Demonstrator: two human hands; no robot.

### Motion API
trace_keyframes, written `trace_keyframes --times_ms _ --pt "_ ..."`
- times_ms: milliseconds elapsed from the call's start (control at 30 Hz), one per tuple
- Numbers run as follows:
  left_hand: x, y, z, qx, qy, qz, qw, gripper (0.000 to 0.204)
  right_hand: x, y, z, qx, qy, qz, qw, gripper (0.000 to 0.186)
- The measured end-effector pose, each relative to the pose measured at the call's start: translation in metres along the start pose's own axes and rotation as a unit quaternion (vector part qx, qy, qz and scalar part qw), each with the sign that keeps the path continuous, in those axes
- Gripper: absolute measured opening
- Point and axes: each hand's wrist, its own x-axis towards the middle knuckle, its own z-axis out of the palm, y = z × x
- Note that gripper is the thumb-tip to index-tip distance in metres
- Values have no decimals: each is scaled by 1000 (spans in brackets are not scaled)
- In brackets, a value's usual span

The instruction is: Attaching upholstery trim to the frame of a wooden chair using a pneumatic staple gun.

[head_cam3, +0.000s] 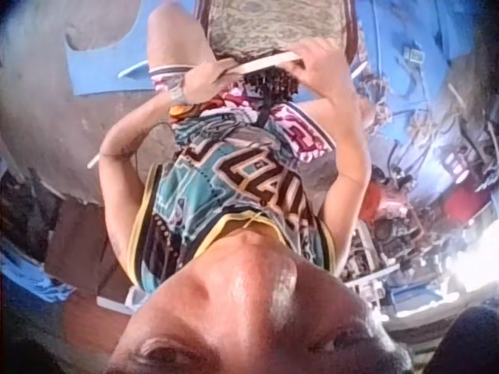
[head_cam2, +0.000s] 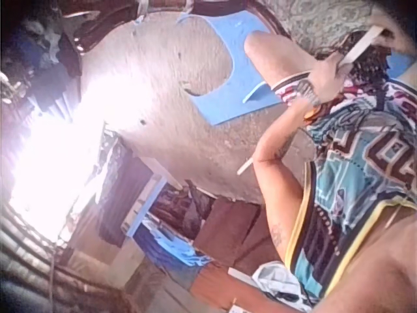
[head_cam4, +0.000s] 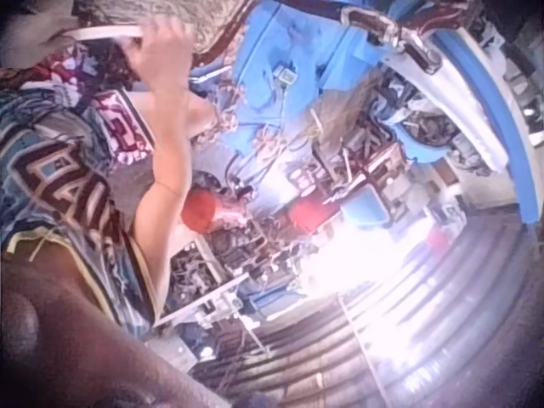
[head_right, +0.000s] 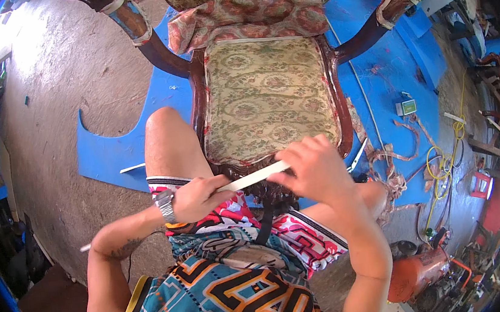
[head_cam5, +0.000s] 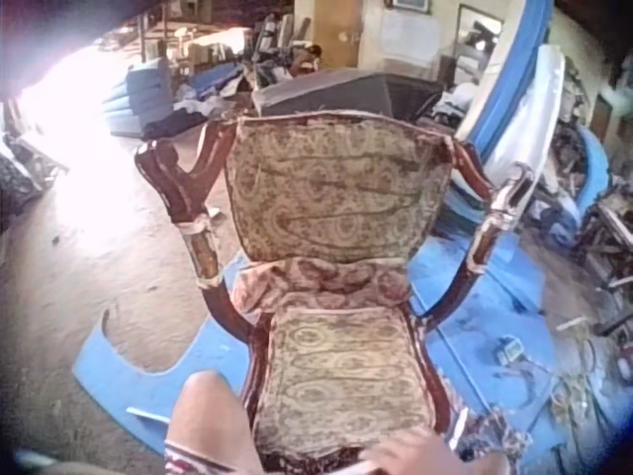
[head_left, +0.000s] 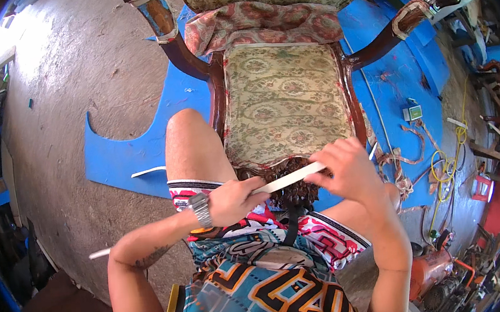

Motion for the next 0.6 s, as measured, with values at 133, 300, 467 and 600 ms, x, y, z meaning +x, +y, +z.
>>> trace_keyframes --times_ms 133,300,467,600 --pt "-35 -13 7 -120 -50 -78 988 21 -8 17 2 365 -49 213 905 15" --pt "-52 -23 12 -93 -73 40 992 28 13 3 35 611 -16 305 730 14" --pt "36 -1 -9 -34 124 52 990 35 51 -19 64 644 1 220 733 14" --pt "88 -21 -29 -108 124 6 986 36 32 5 53 606 196 315 704 22"
